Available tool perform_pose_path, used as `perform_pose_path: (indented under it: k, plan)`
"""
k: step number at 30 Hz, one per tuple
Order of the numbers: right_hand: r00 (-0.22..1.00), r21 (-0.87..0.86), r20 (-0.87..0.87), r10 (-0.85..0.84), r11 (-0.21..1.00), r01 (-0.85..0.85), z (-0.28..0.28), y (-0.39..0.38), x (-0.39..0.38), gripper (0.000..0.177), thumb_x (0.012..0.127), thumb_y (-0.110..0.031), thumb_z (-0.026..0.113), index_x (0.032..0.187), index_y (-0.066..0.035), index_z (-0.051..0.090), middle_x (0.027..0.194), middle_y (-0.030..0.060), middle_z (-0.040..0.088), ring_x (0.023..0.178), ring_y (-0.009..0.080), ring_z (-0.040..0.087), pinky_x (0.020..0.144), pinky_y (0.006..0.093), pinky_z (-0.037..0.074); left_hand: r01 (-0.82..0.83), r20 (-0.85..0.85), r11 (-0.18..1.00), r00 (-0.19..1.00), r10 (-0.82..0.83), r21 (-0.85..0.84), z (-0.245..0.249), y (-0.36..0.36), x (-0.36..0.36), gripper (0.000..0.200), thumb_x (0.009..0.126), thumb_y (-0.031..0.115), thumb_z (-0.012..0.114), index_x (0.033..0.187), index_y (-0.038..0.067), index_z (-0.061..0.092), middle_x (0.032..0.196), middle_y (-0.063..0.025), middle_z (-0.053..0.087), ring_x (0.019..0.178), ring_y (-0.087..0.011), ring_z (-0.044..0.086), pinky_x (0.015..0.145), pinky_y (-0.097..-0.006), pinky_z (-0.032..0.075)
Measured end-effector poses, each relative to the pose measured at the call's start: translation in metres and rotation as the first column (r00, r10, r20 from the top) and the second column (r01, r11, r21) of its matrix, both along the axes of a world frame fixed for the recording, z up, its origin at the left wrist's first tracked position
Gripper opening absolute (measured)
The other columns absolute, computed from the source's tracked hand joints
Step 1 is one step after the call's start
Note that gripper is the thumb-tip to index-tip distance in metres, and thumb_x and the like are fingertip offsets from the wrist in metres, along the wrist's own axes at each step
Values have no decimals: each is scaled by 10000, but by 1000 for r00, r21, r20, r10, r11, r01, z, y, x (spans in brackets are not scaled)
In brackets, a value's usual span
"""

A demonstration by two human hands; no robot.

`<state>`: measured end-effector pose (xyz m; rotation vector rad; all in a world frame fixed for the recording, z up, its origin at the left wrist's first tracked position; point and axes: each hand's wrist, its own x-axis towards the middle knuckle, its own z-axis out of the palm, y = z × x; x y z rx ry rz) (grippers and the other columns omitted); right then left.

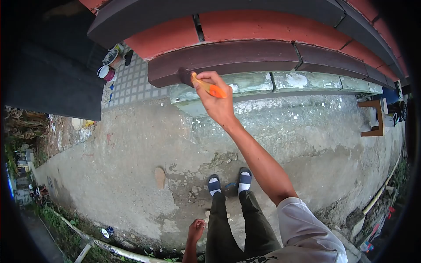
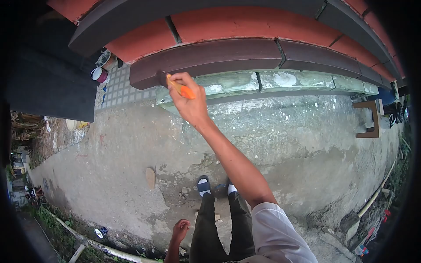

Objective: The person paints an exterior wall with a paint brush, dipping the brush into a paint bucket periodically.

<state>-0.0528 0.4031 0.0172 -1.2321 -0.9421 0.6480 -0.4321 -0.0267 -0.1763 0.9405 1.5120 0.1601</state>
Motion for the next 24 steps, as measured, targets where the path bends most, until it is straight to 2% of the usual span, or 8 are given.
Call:
perform_pose_path:
  k: [3, 6, 9, 12, 15, 16, 22, 24]
  plan:
    - [995, -95, 43, -93, 991, 96, 14, 8, 74, 126, 863, -115, 680, 939, -15, 668, 810, 76, 734, 747, 107, 672, 661, 260, 504, -72, 36, 996, 997, 70, 47, -3, -4, -25, 123, 966, 114, 602, 1044, 34, 652, 925, -82, 718, 832, -162, 707, 698, -314, 597]
    - [910, -170, 354, -217, 941, 291, 60, -11, 136, 139, 868, -153, 671, 919, -24, 678, 803, 75, 740, 733, 133, 692, 692, 297, 529, -43, -37, 999, 998, 43, -5, 14, -4, -50, 114, 950, 106, 616, 1029, 40, 665, 901, -82, 720, 814, -169, 715, 701, -315, 603]
    - [534, -10, 764, -362, 821, 571, 115, -20, 156, 126, 874, -182, 661, 921, -66, 676, 795, 169, 711, 783, 384, 706, 705, 427, 543, -87, 21, 996, 996, 87, 28, 14, -24, -87, 121, 942, 119, 622, 1017, 38, 672, 897, -90, 724, 813, -176, 720, 674, -322, 601]
    - [427, -181, 896, -121, 779, 600, 123, 11, 126, 151, 851, -195, 670, 960, -90, 672, 816, 216, 707, 775, 444, 685, 735, 522, 551, -26, 18, 1000, 1000, 26, 17, 19, -40, -121, 171, 958, 158, 601, 1038, 23, 669, 893, -101, 731, 768, -186, 722, 617, -317, 586]
    - [396, -181, 917, 38, 926, 330, 98, 50, 43, 177, 808, -126, 680, 964, -54, 640, 904, 186, 716, 844, 397, 697, 757, 512, 574, 338, -67, 917, 941, -332, 210, -11, -65, -158, 282, 817, 137, 740, 1082, 65, 673, 1065, -122, 690, 1053, -329, 626, 924, -442, 521]
    - [388, -160, 920, 47, 951, 263, 90, 64, 12, 167, 806, -117, 675, 954, -51, 633, 879, 167, 706, 832, 384, 683, 745, 502, 576, 305, -60, 923, 952, -299, 234, -5, -65, -160, 392, 730, 147, 802, 1093, 90, 665, 1034, -106, 697, 1033, -288, 638, 889, -433, 539]
    - [798, -242, 596, 89, 968, 73, 107, 106, -113, 184, 896, -187, 631, 964, -17, 636, 896, 182, 717, 867, 375, 706, 807, 482, 554, -312, 161, 912, 918, 361, -265, 24, -60, -166, 346, 911, 356, 751, 1120, 98, 652, 1200, -92, 675, 995, -284, 662, 879, -495, 551]
    - [890, -260, 452, 53, 963, 75, 92, 109, -99, 189, 906, -200, 634, 951, -17, 655, 895, 181, 728, 878, 370, 717, 815, 458, 552, -281, 83, 946, 951, 297, -161, 36, -57, -166, 256, 954, 257, 635, 1082, 37, 658, 989, -110, 716, 798, -224, 699, 674, -366, 557]
